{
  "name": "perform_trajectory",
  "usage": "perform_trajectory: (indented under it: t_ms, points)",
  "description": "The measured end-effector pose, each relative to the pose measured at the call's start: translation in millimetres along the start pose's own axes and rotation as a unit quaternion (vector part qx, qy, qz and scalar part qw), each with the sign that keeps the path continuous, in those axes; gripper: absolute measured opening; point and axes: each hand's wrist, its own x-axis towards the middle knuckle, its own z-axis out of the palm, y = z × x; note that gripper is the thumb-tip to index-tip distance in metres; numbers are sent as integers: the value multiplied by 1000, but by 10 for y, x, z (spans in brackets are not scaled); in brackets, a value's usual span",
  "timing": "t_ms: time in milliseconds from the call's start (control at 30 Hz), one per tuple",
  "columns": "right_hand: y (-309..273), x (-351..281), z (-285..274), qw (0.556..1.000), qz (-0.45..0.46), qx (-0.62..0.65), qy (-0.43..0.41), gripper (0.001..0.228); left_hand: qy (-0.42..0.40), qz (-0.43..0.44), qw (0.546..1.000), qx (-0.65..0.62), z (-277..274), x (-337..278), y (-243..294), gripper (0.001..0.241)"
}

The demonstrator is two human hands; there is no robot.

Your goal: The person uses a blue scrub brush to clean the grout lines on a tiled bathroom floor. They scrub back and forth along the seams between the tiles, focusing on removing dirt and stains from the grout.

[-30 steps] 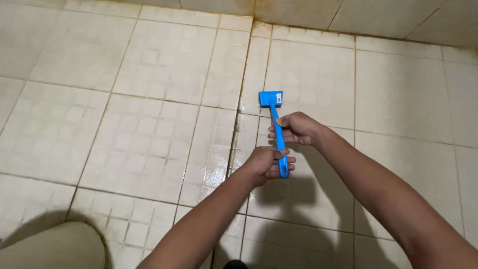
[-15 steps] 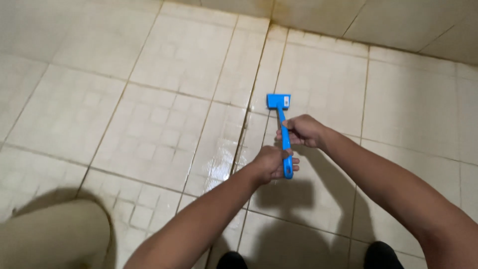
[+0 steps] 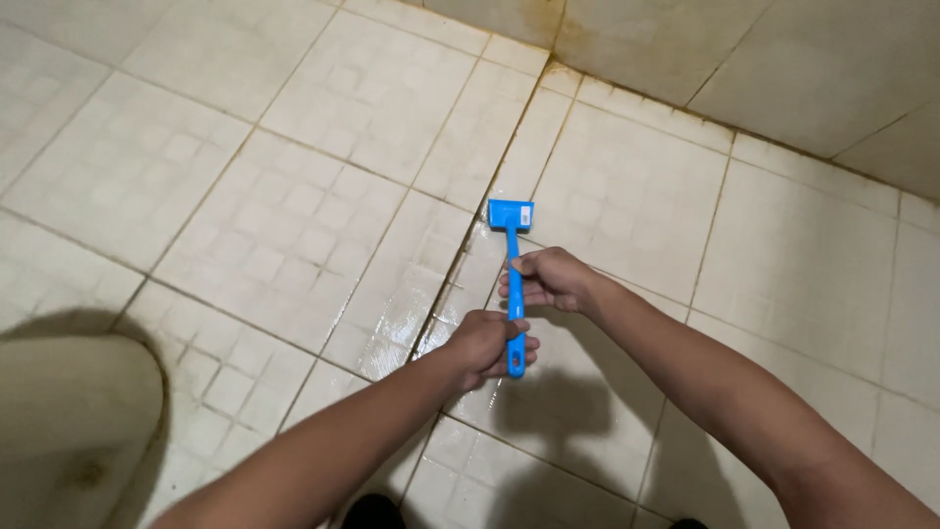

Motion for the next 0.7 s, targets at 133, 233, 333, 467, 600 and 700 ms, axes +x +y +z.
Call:
perform_trajectory:
  t_ms: [133,233,333,467,600,700]
  points:
    - [294,-87,120,999,5,28,-44,27,9,-9,999,-44,-38,-139,-326,27]
    - [429,-362,281,999,29,17,-36,24,5,-54,999,0,37,-492,-396,27]
    - [558,-617,376,997,55,11,-57,23,5,-92,995,22,108,-746,-501,26]
    - [610,-649,412,997,65,8,-42,23,2,-115,993,12,90,-819,-539,26]
    - [494,-604,446,999,51,-2,-17,23,5,-98,995,3,33,-670,-498,27]
    - [422,-364,368,999,29,40,-8,22,25,-62,998,-18,-13,-494,-417,26]
